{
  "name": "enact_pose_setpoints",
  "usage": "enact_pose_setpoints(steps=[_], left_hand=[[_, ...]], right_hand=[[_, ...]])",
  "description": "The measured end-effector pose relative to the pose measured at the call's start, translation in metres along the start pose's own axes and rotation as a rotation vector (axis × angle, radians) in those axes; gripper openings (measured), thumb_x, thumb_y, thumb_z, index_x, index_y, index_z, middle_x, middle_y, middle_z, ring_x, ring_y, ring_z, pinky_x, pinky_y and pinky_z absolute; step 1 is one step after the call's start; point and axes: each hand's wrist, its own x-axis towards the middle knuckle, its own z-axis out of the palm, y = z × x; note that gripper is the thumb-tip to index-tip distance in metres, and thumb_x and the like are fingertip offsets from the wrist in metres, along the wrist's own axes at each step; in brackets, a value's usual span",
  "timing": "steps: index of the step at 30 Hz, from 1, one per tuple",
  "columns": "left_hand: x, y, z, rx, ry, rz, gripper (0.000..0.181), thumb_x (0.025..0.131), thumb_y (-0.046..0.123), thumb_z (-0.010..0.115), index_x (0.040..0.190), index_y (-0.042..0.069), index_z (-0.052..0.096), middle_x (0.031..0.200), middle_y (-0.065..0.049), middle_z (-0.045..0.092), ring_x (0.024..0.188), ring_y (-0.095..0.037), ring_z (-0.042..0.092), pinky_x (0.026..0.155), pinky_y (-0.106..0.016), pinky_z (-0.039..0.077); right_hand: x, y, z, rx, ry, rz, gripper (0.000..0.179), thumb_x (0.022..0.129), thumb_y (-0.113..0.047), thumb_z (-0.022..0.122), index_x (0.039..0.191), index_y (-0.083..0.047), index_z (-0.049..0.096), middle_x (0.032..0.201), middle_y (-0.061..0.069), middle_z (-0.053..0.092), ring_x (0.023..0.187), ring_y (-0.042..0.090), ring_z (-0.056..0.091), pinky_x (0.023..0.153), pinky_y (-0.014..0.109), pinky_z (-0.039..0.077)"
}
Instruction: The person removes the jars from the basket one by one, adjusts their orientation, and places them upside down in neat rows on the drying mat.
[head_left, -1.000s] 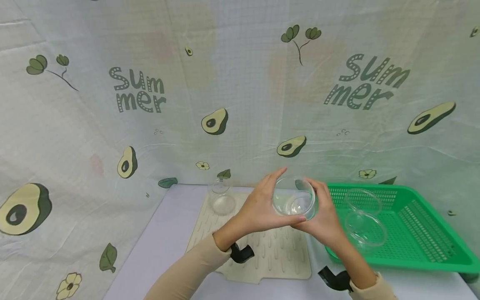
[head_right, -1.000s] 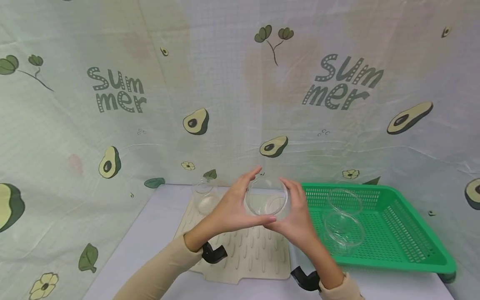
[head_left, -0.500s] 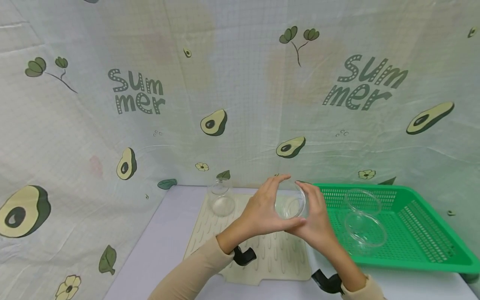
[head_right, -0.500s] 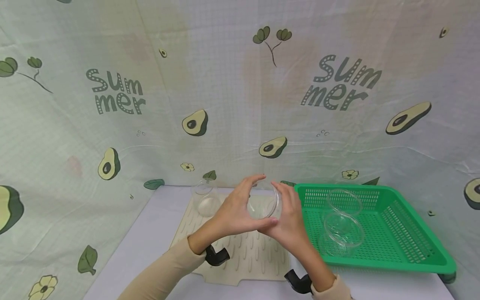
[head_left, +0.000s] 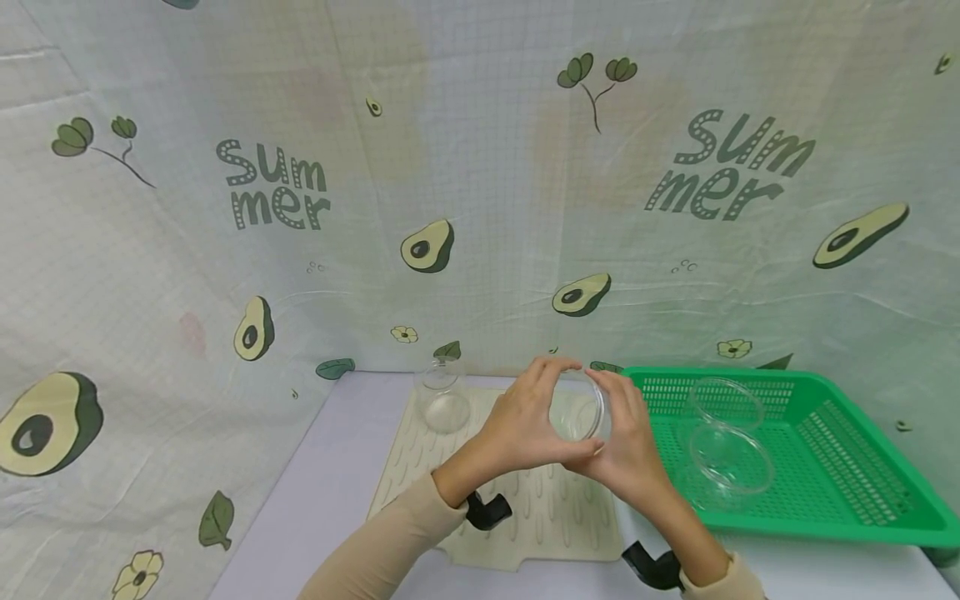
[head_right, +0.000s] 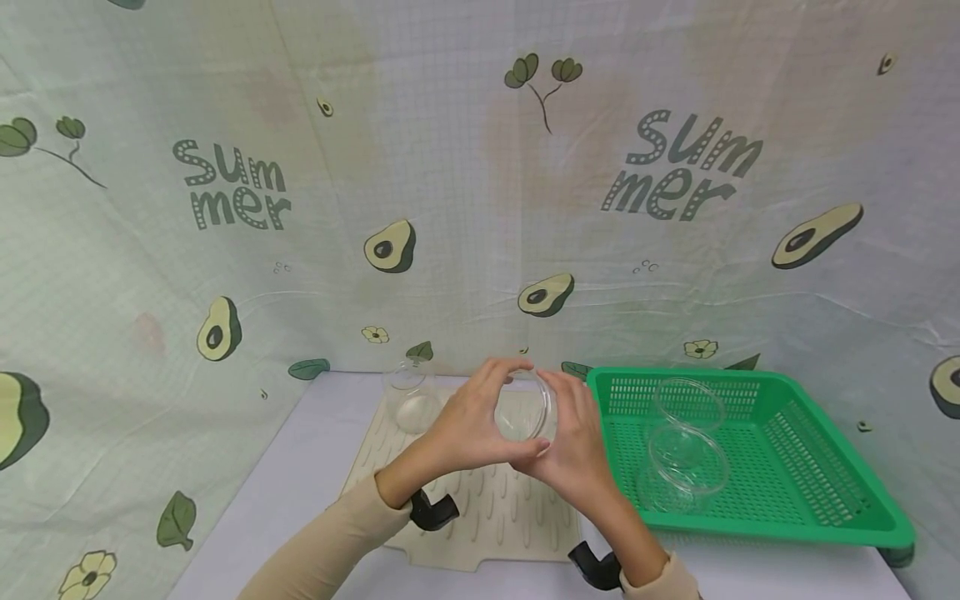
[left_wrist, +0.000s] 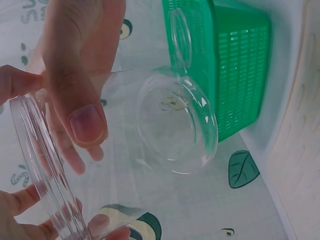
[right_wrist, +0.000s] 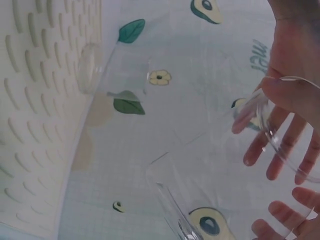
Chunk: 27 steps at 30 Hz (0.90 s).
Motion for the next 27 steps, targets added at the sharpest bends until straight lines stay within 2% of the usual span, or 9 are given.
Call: enact_pose_setpoints(steps=[5, 9, 11, 13, 17, 22, 24, 27], left_hand=[[-0.001, -0.003, 0.000, -0.018, 0.007, -0.002, 0.082, 0.072, 0.053, 0.082, 0.138, 0.017, 0.048, 0.132, -0.002, 0.052, 0.113, -0.021, 0.058, 0.085, -0.033, 0.053], [-0.001, -0.005, -0.001, -0.045, 0.023, 0.007, 0.081, 0.071, 0.049, 0.083, 0.136, 0.015, 0.049, 0.130, -0.003, 0.053, 0.111, -0.020, 0.059, 0.085, -0.030, 0.053], [-0.001, -0.006, -0.002, -0.057, 0.031, 0.011, 0.081, 0.071, 0.048, 0.084, 0.137, 0.014, 0.049, 0.129, -0.003, 0.053, 0.108, -0.018, 0.059, 0.084, -0.029, 0.053], [-0.001, -0.008, -0.004, -0.068, 0.037, 0.007, 0.081, 0.071, 0.046, 0.084, 0.137, 0.014, 0.049, 0.129, -0.003, 0.053, 0.107, -0.017, 0.058, 0.083, -0.028, 0.052], [-0.002, -0.011, -0.009, -0.091, 0.052, -0.013, 0.081, 0.070, 0.044, 0.086, 0.137, 0.016, 0.048, 0.130, 0.000, 0.052, 0.106, -0.013, 0.056, 0.083, -0.029, 0.052], [-0.003, -0.016, -0.014, -0.128, 0.061, -0.031, 0.080, 0.071, 0.044, 0.086, 0.138, 0.018, 0.047, 0.131, 0.002, 0.051, 0.112, -0.015, 0.055, 0.084, -0.029, 0.052], [-0.004, -0.018, -0.016, -0.140, 0.063, -0.035, 0.081, 0.072, 0.044, 0.085, 0.139, 0.019, 0.046, 0.133, 0.002, 0.050, 0.115, -0.015, 0.055, 0.084, -0.029, 0.052], [-0.005, -0.021, -0.019, -0.175, 0.063, -0.043, 0.081, 0.074, 0.042, 0.085, 0.141, 0.021, 0.044, 0.135, 0.001, 0.048, 0.117, -0.017, 0.054, 0.084, -0.031, 0.053]], right_hand=[[-0.001, 0.000, 0.000, 0.000, -0.048, 0.017, 0.099, 0.054, -0.025, 0.093, 0.137, 0.003, 0.048, 0.132, 0.020, 0.048, 0.117, 0.037, 0.045, 0.090, 0.056, 0.038], [-0.001, -0.001, 0.001, 0.022, -0.061, 0.017, 0.102, 0.067, -0.052, 0.089, 0.142, 0.001, 0.045, 0.136, 0.020, 0.046, 0.121, 0.037, 0.042, 0.092, 0.057, 0.036], [-0.001, -0.001, 0.000, 0.050, -0.056, 0.024, 0.104, 0.069, -0.057, 0.086, 0.144, -0.001, 0.043, 0.138, 0.019, 0.045, 0.123, 0.037, 0.042, 0.093, 0.057, 0.036], [-0.002, -0.002, -0.001, 0.092, -0.050, 0.044, 0.108, 0.065, -0.051, 0.091, 0.147, -0.002, 0.040, 0.141, 0.017, 0.045, 0.124, 0.037, 0.041, 0.093, 0.058, 0.037], [-0.003, -0.002, -0.004, 0.150, -0.037, 0.095, 0.118, 0.052, -0.019, 0.101, 0.150, -0.006, 0.038, 0.144, 0.014, 0.043, 0.126, 0.032, 0.041, 0.091, 0.059, 0.040], [-0.005, -0.001, -0.009, 0.221, -0.034, 0.162, 0.119, 0.051, -0.011, 0.101, 0.152, -0.009, 0.036, 0.149, 0.010, 0.040, 0.131, 0.022, 0.037, 0.096, 0.060, 0.036], [-0.005, -0.001, -0.010, 0.257, -0.031, 0.189, 0.118, 0.054, -0.009, 0.100, 0.152, -0.010, 0.035, 0.151, 0.009, 0.039, 0.134, 0.018, 0.035, 0.101, 0.054, 0.035], [-0.006, 0.001, -0.012, 0.295, -0.020, 0.205, 0.116, 0.056, -0.003, 0.097, 0.153, -0.008, 0.033, 0.152, 0.012, 0.038, 0.136, 0.016, 0.033, 0.108, 0.035, 0.031]])
